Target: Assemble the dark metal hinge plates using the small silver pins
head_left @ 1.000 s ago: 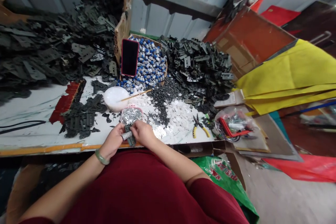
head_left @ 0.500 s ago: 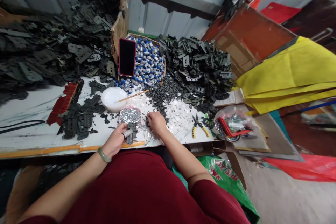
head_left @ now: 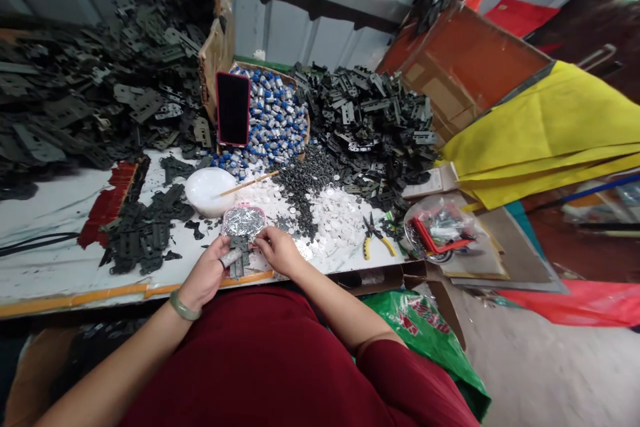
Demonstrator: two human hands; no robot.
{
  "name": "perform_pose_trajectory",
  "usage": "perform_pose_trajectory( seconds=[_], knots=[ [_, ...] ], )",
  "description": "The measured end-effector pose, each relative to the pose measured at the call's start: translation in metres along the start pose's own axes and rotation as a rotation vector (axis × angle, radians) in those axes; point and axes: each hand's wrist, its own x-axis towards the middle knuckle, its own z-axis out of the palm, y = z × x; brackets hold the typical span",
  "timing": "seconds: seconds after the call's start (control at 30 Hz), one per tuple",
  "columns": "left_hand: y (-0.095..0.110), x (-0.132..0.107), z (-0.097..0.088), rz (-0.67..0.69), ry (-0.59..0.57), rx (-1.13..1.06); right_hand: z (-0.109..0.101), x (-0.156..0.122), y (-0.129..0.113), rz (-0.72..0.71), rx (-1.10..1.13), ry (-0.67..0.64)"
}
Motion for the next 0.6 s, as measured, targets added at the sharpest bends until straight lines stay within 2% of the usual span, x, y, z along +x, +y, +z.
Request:
perform_pose_trajectory(
  seconds=[0.1, 0.23, 0.33, 0.5, 0.6],
  knots=[
    [-0.006, -0.002, 0.000, 0.050, 0.012, 0.085, -0.002, -0.005, -0.010, -0.024, 0.053, -0.050],
    [-0.011, -0.004, 0.000, 0.082, -0.020, 0.146, -0.002, -0.012, -0.018, -0.044, -0.034, -0.090],
    [-0.010, -0.006, 0.002, 0.069, -0.025, 0.156, -0.001, -0.014, -0.018, -0.063, -0.092, -0.074],
    [-0.007, -0.006, 0.005, 0.042, -0.016, 0.099, -0.003, -0.014, -0.016, -0.048, -0.065, -0.076],
    [-0.004, -0.005, 0.008, -0.023, -0.024, 0.077, -0.003, -0.016, -0.016, -0.071, -0.094, -0.075]
  ],
)
